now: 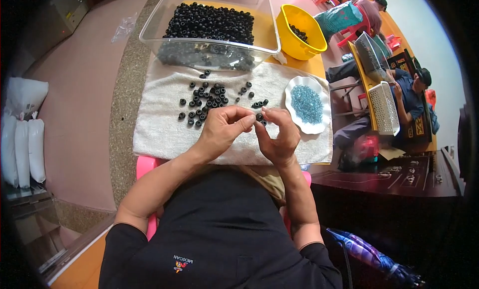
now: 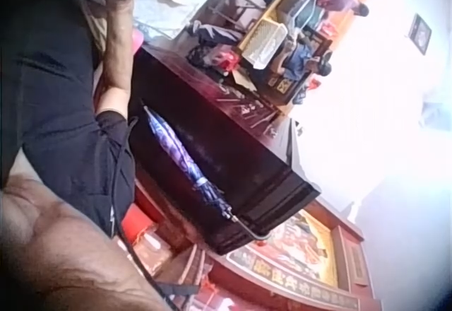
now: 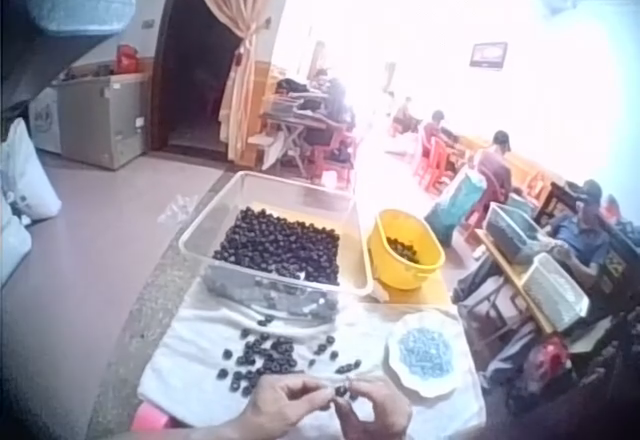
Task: Inspecting and sorting small black components on a workbench.
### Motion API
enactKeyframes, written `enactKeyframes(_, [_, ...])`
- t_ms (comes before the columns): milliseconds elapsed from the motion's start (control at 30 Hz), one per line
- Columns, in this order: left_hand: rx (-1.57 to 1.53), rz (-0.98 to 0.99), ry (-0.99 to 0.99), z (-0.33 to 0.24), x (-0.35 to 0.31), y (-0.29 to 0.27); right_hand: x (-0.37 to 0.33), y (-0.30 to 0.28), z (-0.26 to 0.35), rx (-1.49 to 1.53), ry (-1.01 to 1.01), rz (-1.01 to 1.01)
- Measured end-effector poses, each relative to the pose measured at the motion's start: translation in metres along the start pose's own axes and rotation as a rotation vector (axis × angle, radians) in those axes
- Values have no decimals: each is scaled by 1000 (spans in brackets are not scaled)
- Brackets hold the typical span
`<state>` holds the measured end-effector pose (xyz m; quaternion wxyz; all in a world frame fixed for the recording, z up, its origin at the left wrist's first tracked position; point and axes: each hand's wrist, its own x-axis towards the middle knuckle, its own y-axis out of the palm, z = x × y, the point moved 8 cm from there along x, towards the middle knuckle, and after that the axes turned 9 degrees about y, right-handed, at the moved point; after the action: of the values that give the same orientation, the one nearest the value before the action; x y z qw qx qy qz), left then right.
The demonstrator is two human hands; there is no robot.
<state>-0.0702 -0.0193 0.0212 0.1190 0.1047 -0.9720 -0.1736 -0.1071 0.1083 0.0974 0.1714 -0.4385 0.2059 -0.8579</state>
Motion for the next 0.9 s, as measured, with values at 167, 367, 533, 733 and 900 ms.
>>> enactKeyframes(167, [24, 7, 35, -5, -1, 3, 0, -3, 4, 0, -70, -2])
enactKeyframes(367, [36, -2, 55, -6, -1, 3, -2, -3, -5, 102, -21, -34])
enactKeyframes(533, [30, -12, 56, -5, -2, 3, -2, -1, -3, 77, -37, 2])
enactKeyframes(733, [12, -44, 77, -12, -1, 1, 9, 0, 8, 75, 23, 108])
enactKeyframes(900, [9, -48, 71, -12, 1, -3, 3, 5, -16, 304, 241, 259])
